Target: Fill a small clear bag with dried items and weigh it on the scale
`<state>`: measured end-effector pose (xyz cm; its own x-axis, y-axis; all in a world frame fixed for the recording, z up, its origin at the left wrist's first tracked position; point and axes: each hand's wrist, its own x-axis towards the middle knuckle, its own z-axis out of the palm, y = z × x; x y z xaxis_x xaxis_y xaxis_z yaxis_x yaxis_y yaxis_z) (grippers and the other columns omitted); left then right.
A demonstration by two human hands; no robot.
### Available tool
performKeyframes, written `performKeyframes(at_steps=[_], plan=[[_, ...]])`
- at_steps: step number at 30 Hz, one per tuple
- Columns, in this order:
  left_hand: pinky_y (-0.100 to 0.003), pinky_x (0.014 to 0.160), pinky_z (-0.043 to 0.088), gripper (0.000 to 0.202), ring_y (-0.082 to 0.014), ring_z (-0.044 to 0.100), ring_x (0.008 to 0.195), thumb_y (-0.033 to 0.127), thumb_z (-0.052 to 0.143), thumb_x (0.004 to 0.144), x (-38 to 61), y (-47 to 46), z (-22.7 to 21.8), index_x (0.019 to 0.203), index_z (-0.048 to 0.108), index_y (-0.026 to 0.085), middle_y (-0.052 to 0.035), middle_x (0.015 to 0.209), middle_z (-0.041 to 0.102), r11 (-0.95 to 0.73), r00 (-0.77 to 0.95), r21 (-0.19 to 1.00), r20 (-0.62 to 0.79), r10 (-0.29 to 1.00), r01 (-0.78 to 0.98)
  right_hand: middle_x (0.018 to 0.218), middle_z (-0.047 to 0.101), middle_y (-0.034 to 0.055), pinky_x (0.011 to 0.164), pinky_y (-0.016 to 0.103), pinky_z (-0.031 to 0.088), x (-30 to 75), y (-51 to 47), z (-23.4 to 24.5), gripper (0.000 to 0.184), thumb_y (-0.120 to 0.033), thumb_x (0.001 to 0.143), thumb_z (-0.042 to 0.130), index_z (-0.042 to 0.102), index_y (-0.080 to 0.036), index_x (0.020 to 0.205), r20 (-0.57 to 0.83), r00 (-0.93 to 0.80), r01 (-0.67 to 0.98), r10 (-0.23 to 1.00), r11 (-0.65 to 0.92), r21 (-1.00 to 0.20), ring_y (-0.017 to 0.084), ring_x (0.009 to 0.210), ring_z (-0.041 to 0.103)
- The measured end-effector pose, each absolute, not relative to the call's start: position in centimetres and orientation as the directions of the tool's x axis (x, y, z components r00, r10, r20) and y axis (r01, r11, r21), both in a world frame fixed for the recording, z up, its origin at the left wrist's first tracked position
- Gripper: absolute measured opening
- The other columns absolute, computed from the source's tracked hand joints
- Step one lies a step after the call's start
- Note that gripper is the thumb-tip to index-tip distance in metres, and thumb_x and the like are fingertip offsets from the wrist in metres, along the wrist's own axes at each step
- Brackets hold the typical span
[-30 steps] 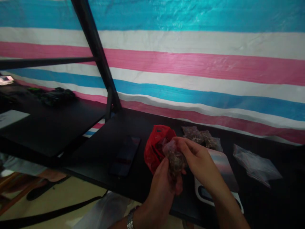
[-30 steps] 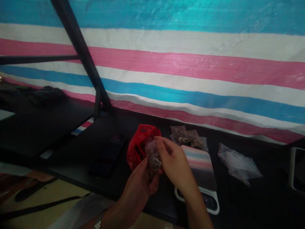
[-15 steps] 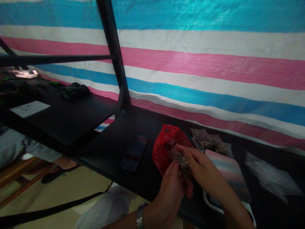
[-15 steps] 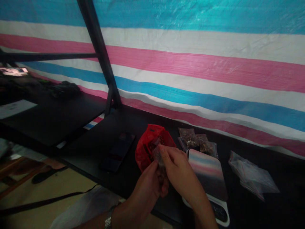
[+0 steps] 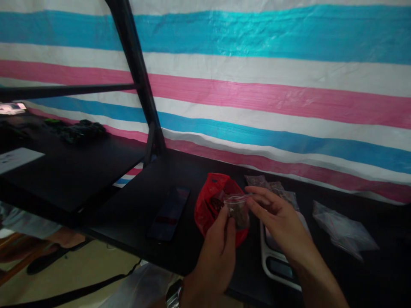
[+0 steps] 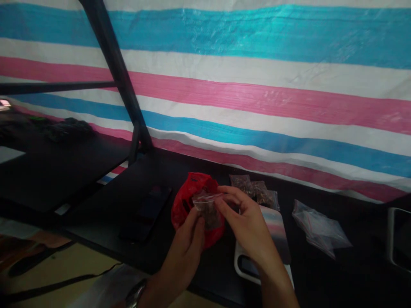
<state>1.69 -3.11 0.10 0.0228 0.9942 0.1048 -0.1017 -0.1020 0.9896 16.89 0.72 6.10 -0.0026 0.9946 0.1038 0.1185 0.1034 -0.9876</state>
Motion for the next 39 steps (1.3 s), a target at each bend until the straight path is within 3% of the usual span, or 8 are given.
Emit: performKeyframes(at_steps=[3,10,16,20,23,27,32,39], plan=[[-0.045,0.121,0.045,0.042,-0.0256,0.064,0.136,0.036,0.043,0.112,1.1,-2.2,0.0,0.145,0.064,0.023,-0.0121,0.142,0.070,-0.224,0.065,0.971,0.219,0.974,0.082,0.096,0.083,0.0072,0.080,0.034,0.059,17.4,0.5,6.3,0.035,-0.056,0.082,0.083,0.084,-0.024,0.095,0.138,0.010,0.178,0.990,0.134,-0.975,0.025,0.090,0.075],[-0.039,0.102,0.054,0.036,-0.0231,0.069,0.119,0.031,0.040,0.112,0.2,-0.9,0.0,0.135,0.068,0.024,-0.0105,0.131,0.073,-0.382,-0.015,0.871,0.406,0.914,0.310,0.096,0.085,0.0063,0.084,0.035,0.061,17.1,0.5,6.0,0.024,-0.045,0.083,0.082,0.087,-0.024,0.093,0.111,-0.020,0.103,0.994,0.113,-0.988,0.024,0.090,0.077],[-0.041,0.101,0.054,0.031,-0.0247,0.069,0.118,0.031,0.044,0.112,0.2,-0.5,-0.2,0.125,0.071,0.024,-0.0095,0.126,0.076,-0.422,-0.079,0.822,0.484,0.872,0.382,0.100,0.085,0.0058,0.088,0.037,0.064,16.0,0.7,5.5,0.021,-0.039,0.082,0.080,0.087,-0.025,0.096,0.137,0.017,0.082,0.990,0.135,-0.987,0.025,0.093,0.080],[-0.042,0.110,0.052,0.037,-0.0241,0.068,0.127,0.033,0.040,0.113,0.3,-0.4,-0.5,0.135,0.067,0.023,-0.0107,0.135,0.074,-0.422,-0.069,0.857,0.460,0.885,0.297,0.101,0.085,0.0058,0.088,0.038,0.065,15.6,0.8,5.5,0.026,-0.041,0.081,0.082,0.086,-0.026,0.101,0.116,0.048,0.026,0.992,0.115,-0.993,0.026,0.095,0.080],[-0.041,0.111,0.052,0.040,-0.0230,0.067,0.129,0.035,0.039,0.114,0.3,-0.4,-0.4,0.145,0.062,0.022,-0.0121,0.139,0.071,-0.413,-0.032,0.877,0.433,0.901,0.244,0.098,0.085,0.0059,0.087,0.038,0.065,17.0,0.5,6.3,0.022,-0.044,0.083,0.081,0.085,-0.026,0.095,0.153,0.049,0.099,0.987,0.147,-0.984,0.026,0.093,0.079],[-0.036,0.100,0.056,0.038,-0.0209,0.070,0.112,0.034,0.042,0.113,0.0,-0.5,-0.1,0.143,0.061,0.022,-0.0100,0.121,0.072,-0.427,-0.096,0.855,0.471,0.877,0.295,0.098,0.083,0.0068,0.085,0.035,0.061,22.1,-0.4,7.7,0.031,-0.054,0.081,0.084,0.083,-0.025,0.092,0.228,0.161,0.270,0.960,0.179,-0.946,0.025,0.092,0.076],[-0.032,0.092,0.056,0.029,-0.0188,0.068,0.103,0.031,0.043,0.113,-0.4,-0.7,0.0,0.129,0.066,0.023,-0.0069,0.113,0.070,-0.489,-0.088,0.804,0.545,0.834,0.339,0.087,0.081,0.0079,0.073,0.034,0.058,28.4,-1.3,6.8,0.045,-0.066,0.076,0.085,0.082,-0.023,0.089,0.064,0.191,0.356,0.979,-0.009,-0.934,0.024,0.078,0.072],[-0.030,0.084,0.057,0.023,-0.0180,0.068,0.093,0.026,0.045,0.111,-0.5,-0.6,-0.3,0.118,0.066,0.022,-0.0051,0.105,0.068,-0.544,-0.064,0.722,0.625,0.778,0.427,0.083,0.082,0.0080,0.068,0.039,0.059,31.5,-0.2,3.5,0.020,-0.046,0.078,0.080,0.082,-0.026,0.081,0.141,0.249,0.515,0.958,-0.007,-0.857,0.029,0.075,0.075]])
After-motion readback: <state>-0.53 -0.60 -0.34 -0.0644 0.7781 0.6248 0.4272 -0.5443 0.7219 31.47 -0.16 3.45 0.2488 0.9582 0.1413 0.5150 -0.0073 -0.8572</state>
